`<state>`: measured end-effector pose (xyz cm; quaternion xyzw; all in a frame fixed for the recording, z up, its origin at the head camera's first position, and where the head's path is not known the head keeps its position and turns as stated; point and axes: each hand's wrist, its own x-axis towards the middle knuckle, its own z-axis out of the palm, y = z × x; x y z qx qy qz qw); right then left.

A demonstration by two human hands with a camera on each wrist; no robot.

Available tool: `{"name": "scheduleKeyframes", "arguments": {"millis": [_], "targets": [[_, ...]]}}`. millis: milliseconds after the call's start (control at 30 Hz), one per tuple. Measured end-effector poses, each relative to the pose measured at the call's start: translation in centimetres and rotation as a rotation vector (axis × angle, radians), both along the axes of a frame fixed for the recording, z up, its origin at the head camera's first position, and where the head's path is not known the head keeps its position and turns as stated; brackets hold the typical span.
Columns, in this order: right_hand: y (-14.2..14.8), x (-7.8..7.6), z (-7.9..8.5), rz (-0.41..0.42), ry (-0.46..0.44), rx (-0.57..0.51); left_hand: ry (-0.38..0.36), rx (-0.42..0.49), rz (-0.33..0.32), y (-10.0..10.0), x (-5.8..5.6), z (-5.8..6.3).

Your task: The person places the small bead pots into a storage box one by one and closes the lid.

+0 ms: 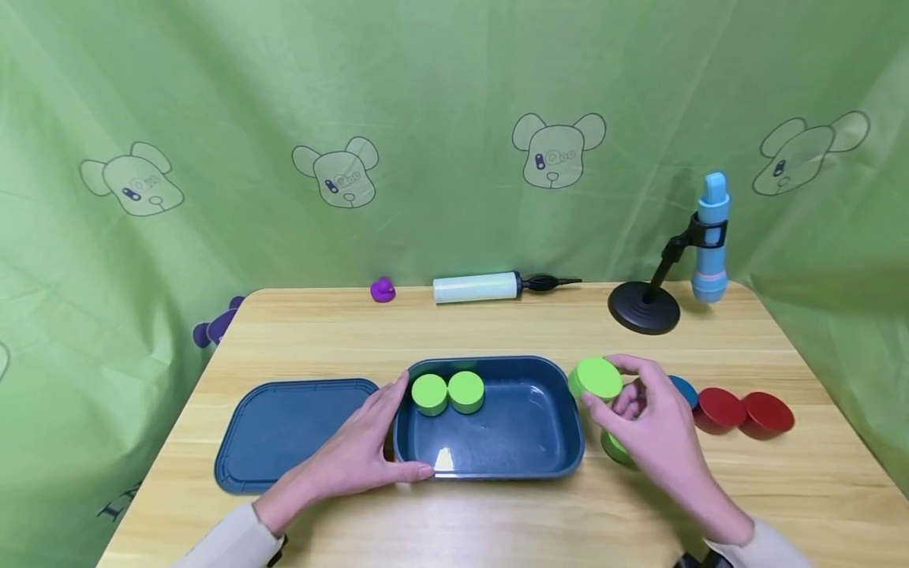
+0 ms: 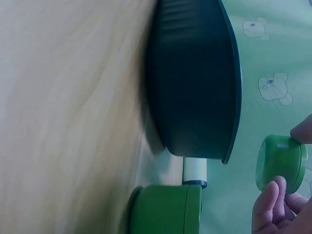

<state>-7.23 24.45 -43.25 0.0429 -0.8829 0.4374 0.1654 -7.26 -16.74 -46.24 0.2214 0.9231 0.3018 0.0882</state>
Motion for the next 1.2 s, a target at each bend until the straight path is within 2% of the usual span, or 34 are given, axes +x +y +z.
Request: {"name": "scheduleKeyframes", "arguments": {"millis": [267, 533, 667, 1200], "targets": [[-1.4, -0.6, 0.1, 0.045, 0.032, 0.029, -0.003, 0.002, 0.002, -0.1, 0.1, 0.0], [-2.6, -1.6, 0.2, 0.102, -0.096, 0.037, -0.005, 0.001, 0.004, -0.3, 0.0, -0.1], [-3.5, -2.0, 0.3, 0.125, -0.13, 0.079, -0.006, -0.002, 0.005, -0.3, 0.0, -0.1], [-7.4, -3.5, -0.3, 0.223, -0.147, 0.3, 0.004, -0.001, -0.001, 0.0, -0.1, -0.2]]}}
